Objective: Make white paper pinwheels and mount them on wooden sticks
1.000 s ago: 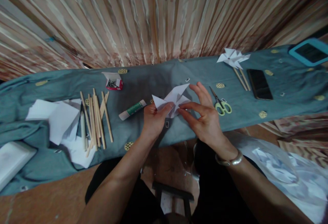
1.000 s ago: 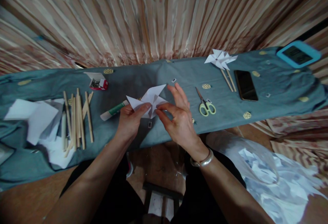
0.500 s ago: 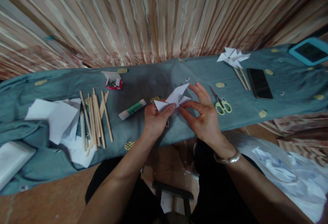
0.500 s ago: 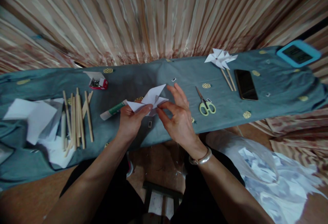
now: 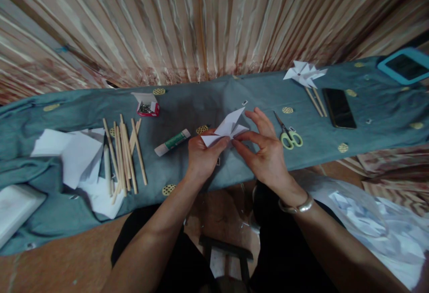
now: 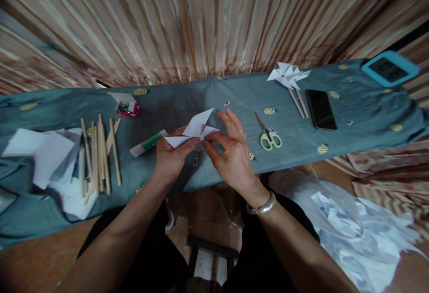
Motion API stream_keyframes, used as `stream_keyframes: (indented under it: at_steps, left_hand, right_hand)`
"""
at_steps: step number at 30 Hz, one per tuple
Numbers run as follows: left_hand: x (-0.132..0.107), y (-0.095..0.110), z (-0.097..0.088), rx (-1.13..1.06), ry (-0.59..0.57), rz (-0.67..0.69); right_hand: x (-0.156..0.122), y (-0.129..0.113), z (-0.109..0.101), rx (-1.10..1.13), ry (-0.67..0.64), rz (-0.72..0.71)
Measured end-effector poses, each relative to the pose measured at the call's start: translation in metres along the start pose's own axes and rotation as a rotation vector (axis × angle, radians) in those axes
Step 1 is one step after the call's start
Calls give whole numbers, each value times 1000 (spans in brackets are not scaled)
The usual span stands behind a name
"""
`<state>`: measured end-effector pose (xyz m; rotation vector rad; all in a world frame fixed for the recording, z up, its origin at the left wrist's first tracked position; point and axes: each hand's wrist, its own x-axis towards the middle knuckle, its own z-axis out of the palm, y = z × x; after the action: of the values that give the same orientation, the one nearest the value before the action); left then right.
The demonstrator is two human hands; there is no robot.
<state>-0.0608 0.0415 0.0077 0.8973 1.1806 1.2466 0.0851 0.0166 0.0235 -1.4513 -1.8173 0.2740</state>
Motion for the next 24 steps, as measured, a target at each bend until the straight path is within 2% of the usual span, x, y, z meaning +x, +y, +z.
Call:
stream_keyframes:
  at_steps: [6, 10, 14, 18, 21, 24]
  left_hand:
    - [1, 1, 0, 25, 1, 3]
    - [4, 2, -2, -18, 16, -45]
    - [5, 5, -2, -69, 27, -80]
    - [3, 5, -1, -49, -34, -86]
    - [1, 4, 0, -10, -95, -91]
    - [1, 3, -1, 45, -178, -65]
  right_hand:
    - [-1, -1, 0, -1, -7, -1]
    - [-2, -8, -4, -22, -1, -20]
    - [0, -11, -13, 10, 55, -3]
    - [3, 0, -11, 228, 59, 174]
    - [5, 10, -4, 509, -66, 344]
    - [6, 11, -2, 614, -159, 470]
